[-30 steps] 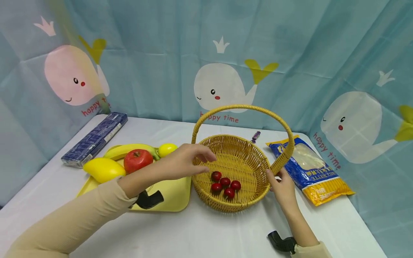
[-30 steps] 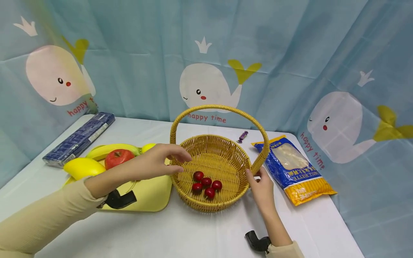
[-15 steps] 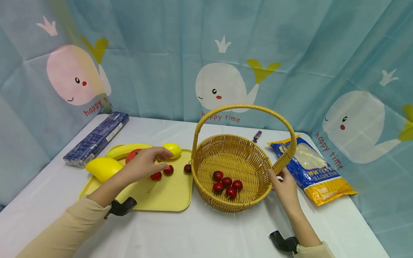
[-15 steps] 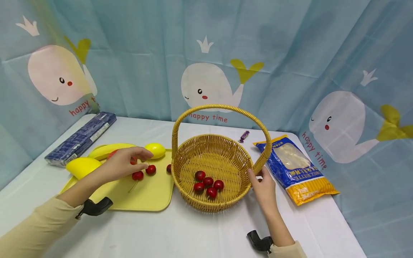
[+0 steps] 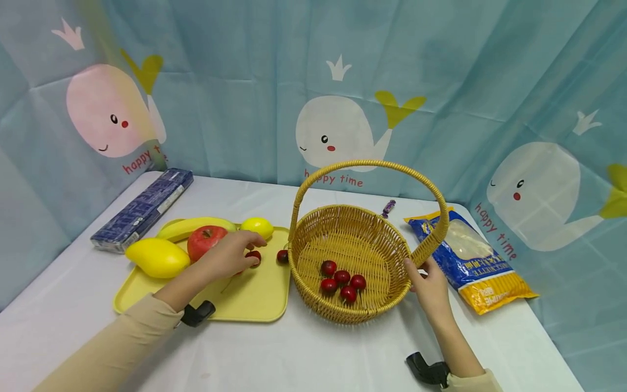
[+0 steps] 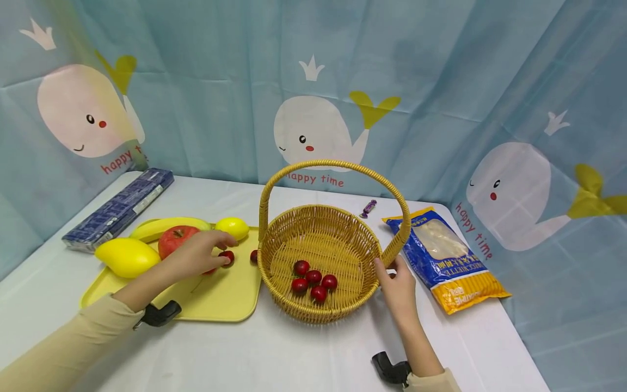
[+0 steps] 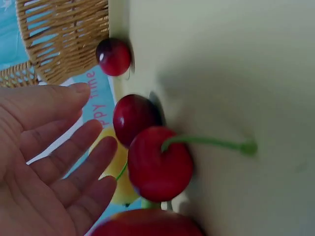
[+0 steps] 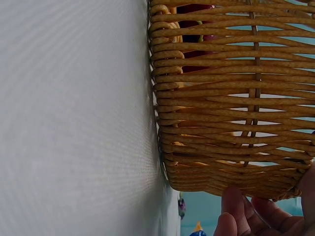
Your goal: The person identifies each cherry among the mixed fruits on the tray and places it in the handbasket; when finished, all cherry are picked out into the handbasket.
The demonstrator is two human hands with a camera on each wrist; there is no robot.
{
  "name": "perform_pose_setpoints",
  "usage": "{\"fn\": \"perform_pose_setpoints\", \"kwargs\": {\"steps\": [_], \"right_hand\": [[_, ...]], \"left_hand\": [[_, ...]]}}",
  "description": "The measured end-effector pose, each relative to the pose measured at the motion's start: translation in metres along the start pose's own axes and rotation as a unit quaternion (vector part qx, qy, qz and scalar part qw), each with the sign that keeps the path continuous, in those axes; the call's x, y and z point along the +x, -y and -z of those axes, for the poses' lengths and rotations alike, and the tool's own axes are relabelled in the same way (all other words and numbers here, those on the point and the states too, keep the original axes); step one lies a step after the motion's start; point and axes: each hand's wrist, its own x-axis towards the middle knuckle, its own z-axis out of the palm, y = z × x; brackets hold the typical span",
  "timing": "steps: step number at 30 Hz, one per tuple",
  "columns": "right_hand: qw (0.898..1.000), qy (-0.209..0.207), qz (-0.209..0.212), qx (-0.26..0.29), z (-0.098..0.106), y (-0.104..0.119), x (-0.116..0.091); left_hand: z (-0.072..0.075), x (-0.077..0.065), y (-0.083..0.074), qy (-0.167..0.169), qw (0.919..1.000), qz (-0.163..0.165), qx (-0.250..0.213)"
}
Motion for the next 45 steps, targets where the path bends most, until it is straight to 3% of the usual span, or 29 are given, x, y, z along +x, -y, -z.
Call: {"fn": "perform_pose_setpoints", "kwargs": {"steps": [9,19,30,33,41,45], "right_hand": [[1.000,0.007,0.005,0.000,0.000,0.001,0.000],[1.000,0.000,0.007,0.001,0.000,0.000,-0.001],[1.000,-0.001,0.010,0.007,0.000,0.000,-0.001],[1.000,-0.001,0.011,0.008,0.000,0.000,-0.002],[1.000,-0.002,0.014,0.011,0.000,-0.001,-0.001],[1.000,0.001,0.011,0.011,0.000,0.001,-0.001]], "left_hand": [[-0.009,-0.001,-0.001,0.021,0.9989,0.024,0.035],[-0.010,-0.002,-0.003,0.032,0.9982,0.015,0.049],[-0.006,-0.004,-0.011,0.040,0.9988,0.018,0.022],[-0.001,-0.006,-0.017,0.032,0.9994,0.009,0.012],[0.015,-0.011,-0.042,-0.015,0.9959,-0.087,0.019],[0.018,-0.013,-0.059,-0.022,0.9933,-0.114,-0.005]]}}
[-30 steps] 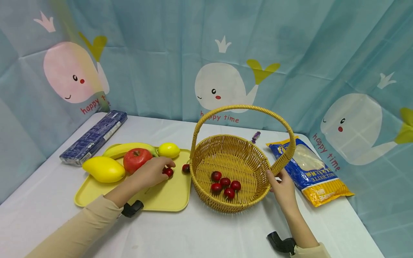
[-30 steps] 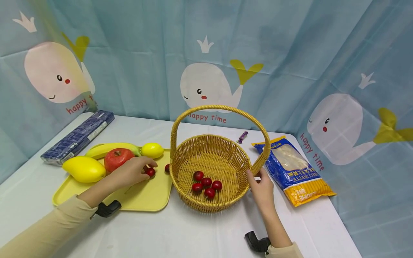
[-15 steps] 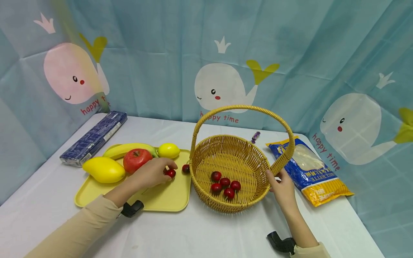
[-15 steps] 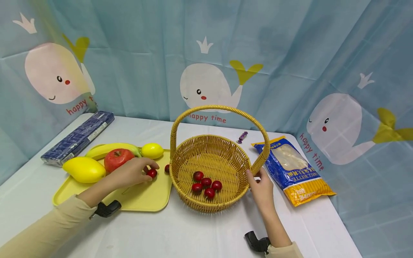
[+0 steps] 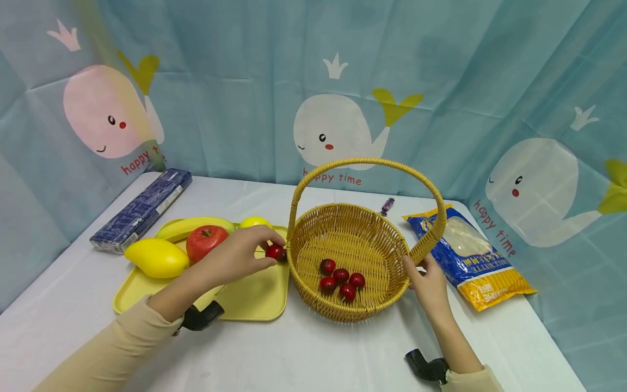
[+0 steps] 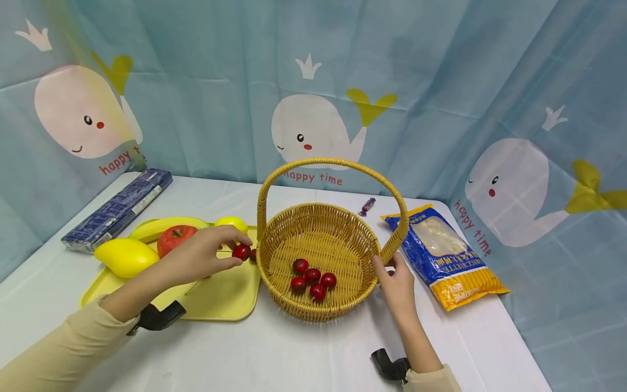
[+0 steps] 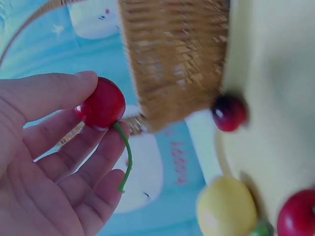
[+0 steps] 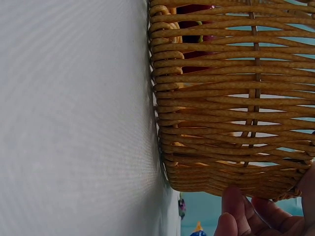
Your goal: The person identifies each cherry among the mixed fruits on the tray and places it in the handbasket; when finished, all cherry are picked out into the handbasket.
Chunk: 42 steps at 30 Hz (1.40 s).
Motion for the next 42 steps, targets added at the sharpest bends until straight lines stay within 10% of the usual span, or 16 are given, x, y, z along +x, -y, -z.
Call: {"fn": "perform_pose_setpoints", "kwargs": {"steps": [16,42], "right_hand": [[1.000,0.004,-0.005,0.003,-0.001,0.003,0.000],[1.000,0.002,-0.006,0.012,0.000,0.002,0.000]], "left_hand": [[-0.024,0.032,-0.040,0.040,0.9946,-0.092,-0.027],[-0.069,0.069,-0.025,0.167,0.9824,-0.020,0.080]]}}
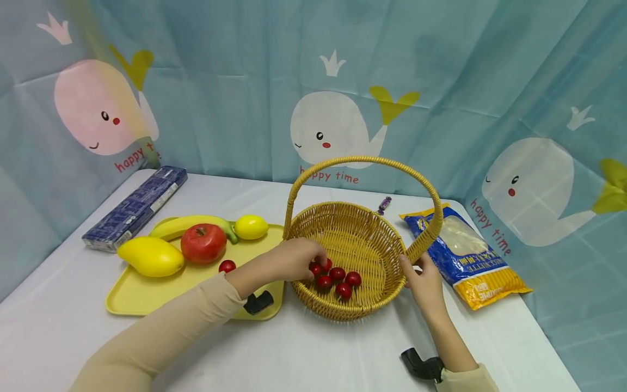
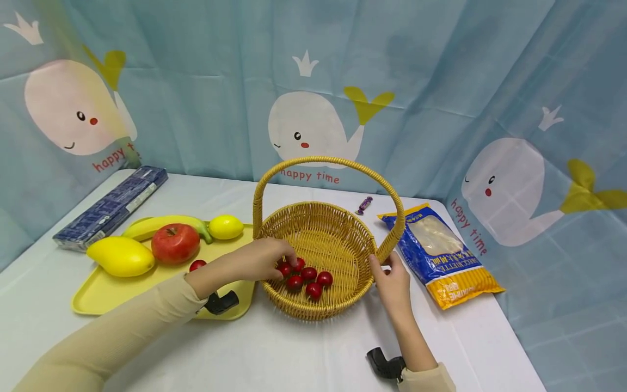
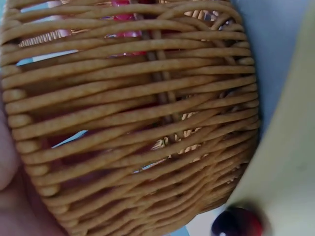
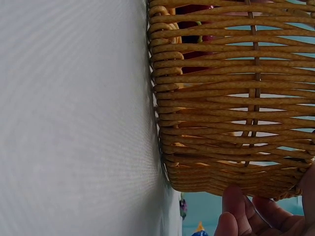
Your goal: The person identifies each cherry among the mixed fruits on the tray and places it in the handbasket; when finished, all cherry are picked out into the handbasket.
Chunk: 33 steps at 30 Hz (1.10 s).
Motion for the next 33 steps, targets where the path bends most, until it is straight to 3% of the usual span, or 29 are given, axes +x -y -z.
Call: {"fn": "perform_pose_setpoints", "kwargs": {"steps": [8,19,22,25,30,33], "right_hand": [[1.000,0.001,-0.003,-0.008,0.001,-0.003,0.000],[1.000,-0.001,0.001,-0.006,0.000,-0.004,0.000],[1.000,-0.002,0.001,-0.009,-0.001,-0.003,-0.001],[1.000,-0.004,0.002,-0.013,0.000,-0.002,-0.001],[1.000,-0.004,0.008,-0.011,0.000,-0.002,-0.001],[1.000,-0.002,0.011,-0.010,0.001,-0.002,0.000]], "left_hand": [[-0.005,0.009,-0.004,0.035,0.9990,0.027,-0.001],[0.000,0.004,-0.006,0.035,0.9991,0.024,0.002],[0.005,-0.003,-0.007,0.013,0.9998,0.009,-0.010],[0.015,-0.017,-0.010,-0.033,0.9990,-0.010,-0.030],[0.036,-0.050,-0.009,-0.110,0.9904,-0.025,-0.081],[0.046,-0.072,0.001,-0.149,0.9836,-0.024,-0.099]]}}
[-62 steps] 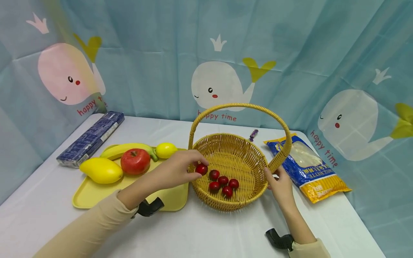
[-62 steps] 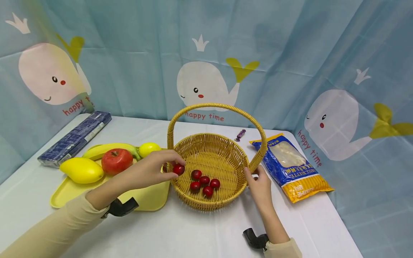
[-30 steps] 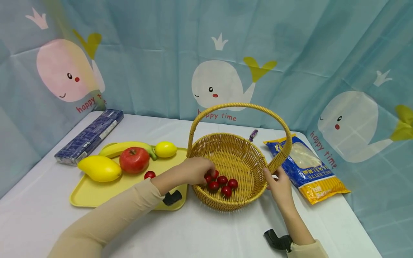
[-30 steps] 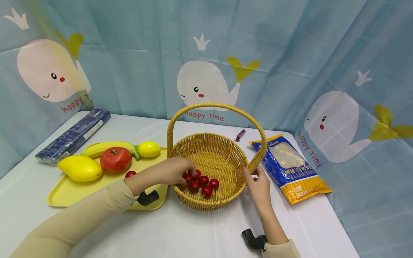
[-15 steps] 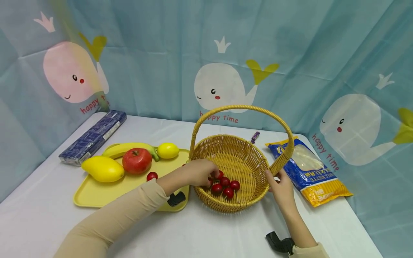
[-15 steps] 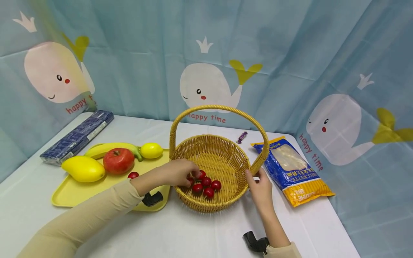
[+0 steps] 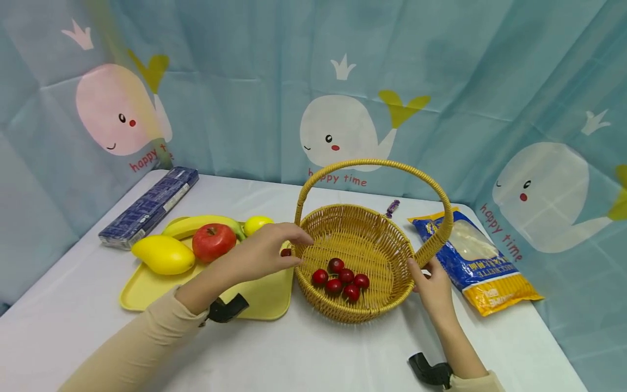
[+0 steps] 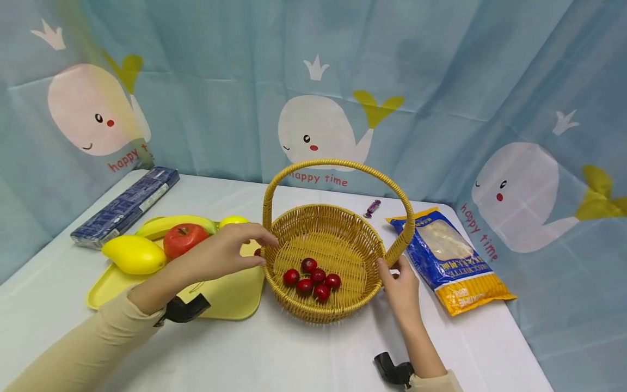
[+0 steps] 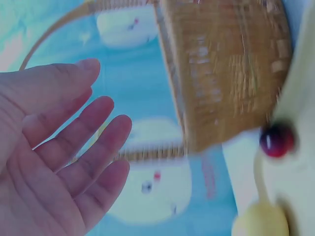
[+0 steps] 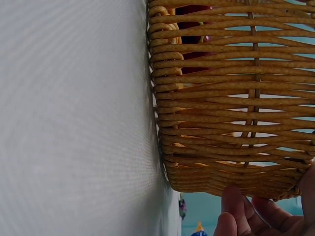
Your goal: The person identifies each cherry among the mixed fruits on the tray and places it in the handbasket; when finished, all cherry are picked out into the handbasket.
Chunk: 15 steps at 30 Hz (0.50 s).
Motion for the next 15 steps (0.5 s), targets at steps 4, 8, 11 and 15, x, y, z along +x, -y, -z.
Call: {"fn": "perform_pose_setpoints", "kwargs": {"steps": [4,8,11,15], "right_hand": [[1.000,0.003,0.003,-0.002,0.001,0.000,0.001],[1.000,0.002,0.001,-0.004,0.000,-0.001,0.002],[1.000,0.003,-0.001,-0.003,0.000,-0.002,0.001],[1.000,0.002,-0.001,-0.007,0.000,-0.001,0.001]], "left_hand": [[0.015,-0.023,0.017,-0.040,0.9988,0.029,0.000],[0.018,-0.043,0.035,-0.045,0.9958,0.079,0.009],[0.017,-0.056,0.049,-0.042,0.9923,0.116,0.017],[0.015,-0.067,0.065,-0.031,0.9881,0.149,0.022]]}}
